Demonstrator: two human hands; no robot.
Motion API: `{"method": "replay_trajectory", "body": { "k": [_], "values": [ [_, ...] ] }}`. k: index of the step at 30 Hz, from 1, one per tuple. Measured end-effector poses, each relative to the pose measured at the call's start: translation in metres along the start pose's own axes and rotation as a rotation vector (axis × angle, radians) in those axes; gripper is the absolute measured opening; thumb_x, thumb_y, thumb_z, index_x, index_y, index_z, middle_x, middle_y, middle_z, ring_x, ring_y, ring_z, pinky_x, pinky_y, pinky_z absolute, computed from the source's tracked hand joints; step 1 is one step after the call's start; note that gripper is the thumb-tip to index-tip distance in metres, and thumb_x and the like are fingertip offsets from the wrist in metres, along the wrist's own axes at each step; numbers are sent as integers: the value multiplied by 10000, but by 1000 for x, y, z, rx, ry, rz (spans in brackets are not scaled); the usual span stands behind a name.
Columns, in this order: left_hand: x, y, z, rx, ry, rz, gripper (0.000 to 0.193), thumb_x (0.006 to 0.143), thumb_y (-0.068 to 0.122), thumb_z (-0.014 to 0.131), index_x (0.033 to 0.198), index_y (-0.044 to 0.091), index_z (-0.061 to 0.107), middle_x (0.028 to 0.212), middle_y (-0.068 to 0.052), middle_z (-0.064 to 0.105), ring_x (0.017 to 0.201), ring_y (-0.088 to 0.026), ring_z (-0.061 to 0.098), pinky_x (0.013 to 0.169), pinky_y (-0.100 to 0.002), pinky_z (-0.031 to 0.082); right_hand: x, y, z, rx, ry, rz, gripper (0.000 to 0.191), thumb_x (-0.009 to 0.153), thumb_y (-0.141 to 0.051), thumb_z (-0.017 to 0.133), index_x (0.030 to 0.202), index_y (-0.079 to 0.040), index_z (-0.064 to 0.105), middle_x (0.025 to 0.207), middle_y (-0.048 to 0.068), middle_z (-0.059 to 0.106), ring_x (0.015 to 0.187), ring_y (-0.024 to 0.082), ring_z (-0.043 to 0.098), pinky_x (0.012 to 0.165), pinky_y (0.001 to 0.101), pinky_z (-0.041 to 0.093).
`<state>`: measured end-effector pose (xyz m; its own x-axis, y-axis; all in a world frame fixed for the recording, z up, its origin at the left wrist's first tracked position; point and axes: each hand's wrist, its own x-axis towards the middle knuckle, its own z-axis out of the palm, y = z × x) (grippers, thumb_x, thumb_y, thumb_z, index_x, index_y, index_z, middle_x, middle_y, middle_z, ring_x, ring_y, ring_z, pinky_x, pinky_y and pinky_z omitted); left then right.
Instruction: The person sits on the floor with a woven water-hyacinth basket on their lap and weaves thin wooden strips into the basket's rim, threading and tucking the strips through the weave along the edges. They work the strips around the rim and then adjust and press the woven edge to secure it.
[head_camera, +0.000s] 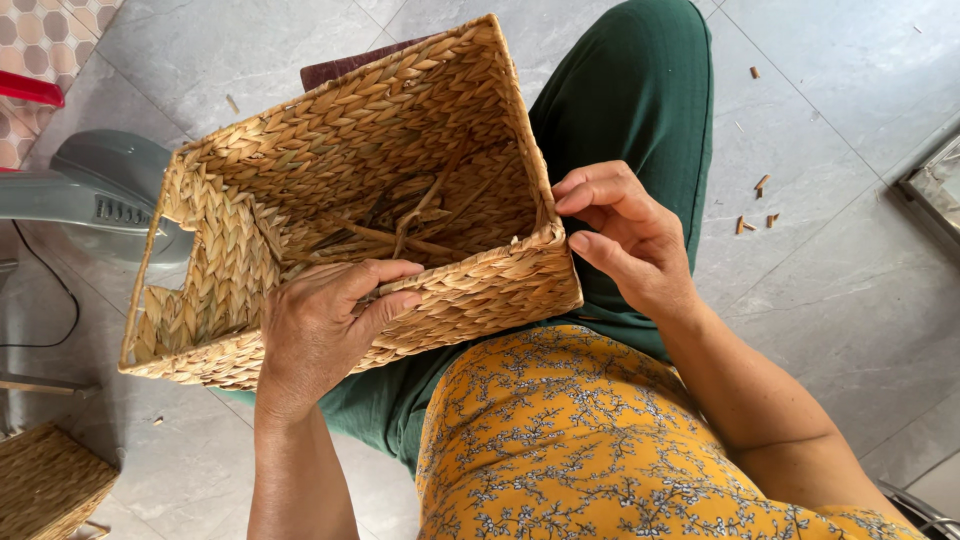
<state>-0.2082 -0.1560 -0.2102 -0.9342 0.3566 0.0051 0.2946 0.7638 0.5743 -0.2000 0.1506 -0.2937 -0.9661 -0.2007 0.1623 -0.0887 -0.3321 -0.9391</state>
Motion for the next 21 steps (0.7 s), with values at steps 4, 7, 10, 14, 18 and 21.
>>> {"method": "replay_trajectory", "body": {
  "k": [4,7,10,14,18,21],
  "values": [
    [0,0,1,-3,-6,-10,285,843,357,808,1076,195,784,799,-15,754,678,-186,714,575,-333,511,-2,-2,3,-124,-1,-125,222,1024,30,661,1243,12,629,1335,124,526,1291,163,522,1151,301,441],
    [0,1,2,-14,21,28,284,852,360,803,1081,194,777,833,-12,761,724,-190,729,600,-329,527,-1,-5,6,-277,5,-186,244,985,48,695,1218,2,643,1311,136,559,1264,170,535,1117,291,444],
    [0,1,4,-15,31,36,286,850,361,803,1081,194,777,835,-11,762,729,-193,729,608,-332,532,1,-9,7,-398,4,-241,227,967,65,718,1167,-29,665,1312,119,576,1213,178,566,1064,280,470],
    [0,1,6,-27,51,58,284,858,363,799,1085,195,771,858,-6,768,750,-190,737,624,-325,541,4,-12,5,-606,14,-288,207,947,74,764,1096,-54,698,1253,107,617,1184,211,614,986,277,516],
    [1,1,6,-14,34,52,280,857,354,805,1082,190,776,844,-15,760,740,-208,727,628,-339,536,5,-12,3,-673,17,-340,204,938,71,782,1082,-50,703,1228,100,630,1139,218,650,928,283,553],
    [1,2,6,-14,34,40,279,852,352,808,1077,191,776,845,-15,761,742,-209,728,625,-340,537,5,-11,1,-709,3,-391,206,941,86,769,1091,-43,712,1218,114,613,1128,229,677,911,287,595]
  ]
}}
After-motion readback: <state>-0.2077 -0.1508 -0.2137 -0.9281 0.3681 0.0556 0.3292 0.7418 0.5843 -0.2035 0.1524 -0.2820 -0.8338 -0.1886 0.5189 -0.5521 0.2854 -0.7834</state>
